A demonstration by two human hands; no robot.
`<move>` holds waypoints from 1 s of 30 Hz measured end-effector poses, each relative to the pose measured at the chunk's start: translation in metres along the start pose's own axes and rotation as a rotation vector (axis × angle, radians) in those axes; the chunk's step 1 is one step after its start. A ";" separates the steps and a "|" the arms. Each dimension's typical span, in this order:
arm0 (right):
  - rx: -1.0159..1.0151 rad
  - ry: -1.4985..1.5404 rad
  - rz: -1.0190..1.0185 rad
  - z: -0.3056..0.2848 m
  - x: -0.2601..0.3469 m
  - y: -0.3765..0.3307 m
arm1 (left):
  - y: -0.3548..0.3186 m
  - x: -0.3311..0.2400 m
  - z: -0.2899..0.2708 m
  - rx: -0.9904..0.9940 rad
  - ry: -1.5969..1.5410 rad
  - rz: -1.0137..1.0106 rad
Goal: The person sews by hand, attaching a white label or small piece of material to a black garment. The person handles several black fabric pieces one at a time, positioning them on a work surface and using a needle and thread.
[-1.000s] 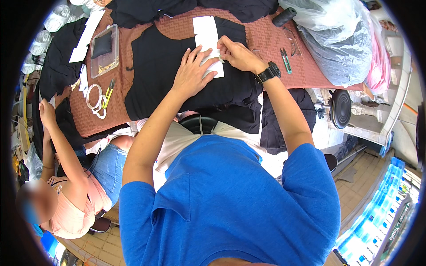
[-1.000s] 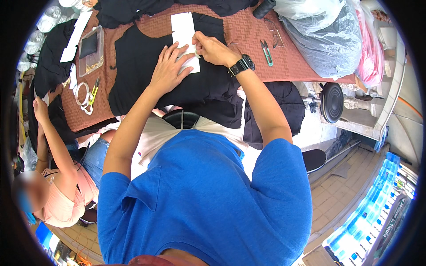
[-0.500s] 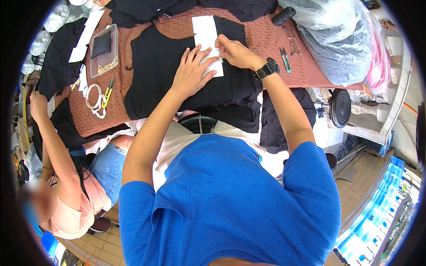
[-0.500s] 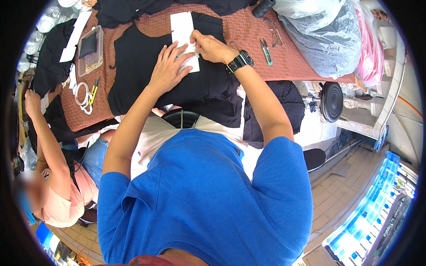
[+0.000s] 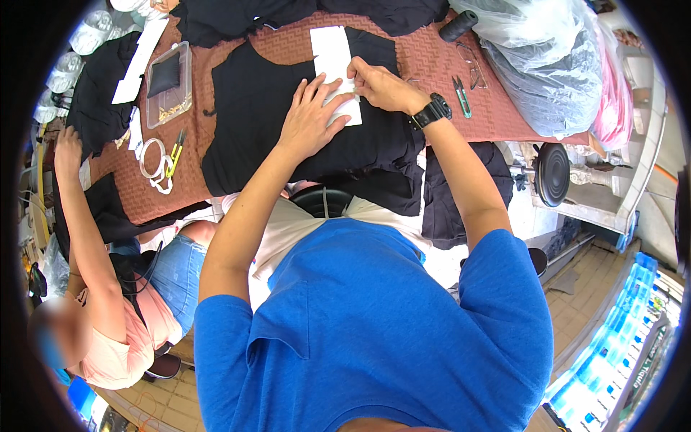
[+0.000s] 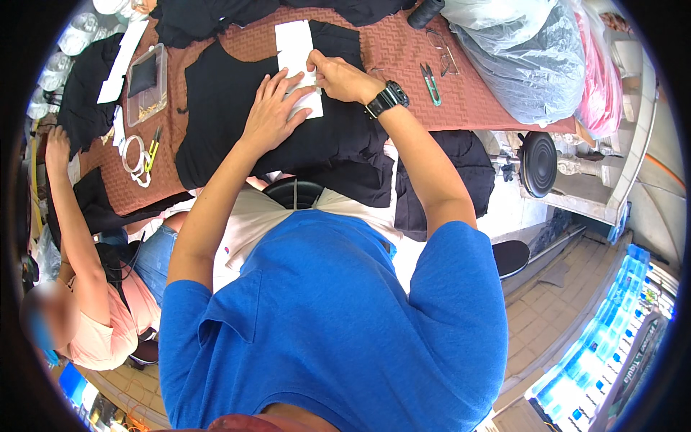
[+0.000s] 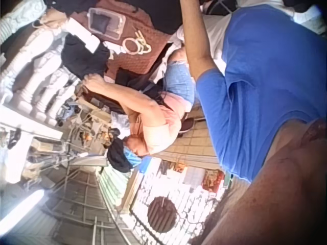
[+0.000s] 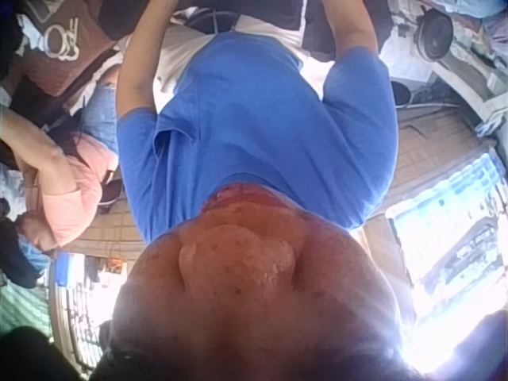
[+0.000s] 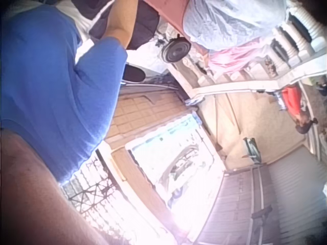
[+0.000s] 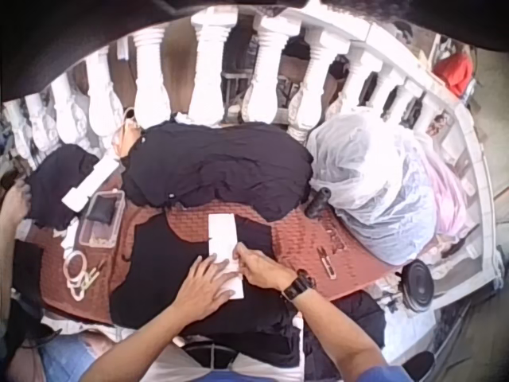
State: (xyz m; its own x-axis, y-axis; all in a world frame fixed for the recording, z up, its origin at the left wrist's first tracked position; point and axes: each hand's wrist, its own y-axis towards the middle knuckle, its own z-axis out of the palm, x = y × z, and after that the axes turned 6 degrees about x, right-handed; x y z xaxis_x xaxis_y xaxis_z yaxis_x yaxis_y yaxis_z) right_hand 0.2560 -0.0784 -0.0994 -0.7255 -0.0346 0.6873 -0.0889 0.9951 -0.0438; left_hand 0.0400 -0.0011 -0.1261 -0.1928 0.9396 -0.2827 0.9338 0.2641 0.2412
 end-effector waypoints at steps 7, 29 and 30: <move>0.018 0.001 0.001 -0.001 0.001 0.002 | 0.000 0.000 -0.001 0.016 0.013 -0.008; -0.450 -0.059 -0.084 0.023 0.024 -0.040 | 0.000 0.000 0.000 0.001 0.010 -0.007; -0.468 -0.065 -0.083 0.023 0.021 -0.037 | 0.000 0.001 0.000 -0.004 0.013 -0.003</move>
State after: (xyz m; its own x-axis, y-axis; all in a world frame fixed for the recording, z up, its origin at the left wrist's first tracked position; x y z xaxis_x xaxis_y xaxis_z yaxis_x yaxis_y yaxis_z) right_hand 0.2284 -0.1180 -0.0994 -0.7716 -0.1061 0.6272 0.1582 0.9230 0.3508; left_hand 0.0398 -0.0006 -0.1264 -0.1998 0.9415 -0.2715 0.9319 0.2682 0.2442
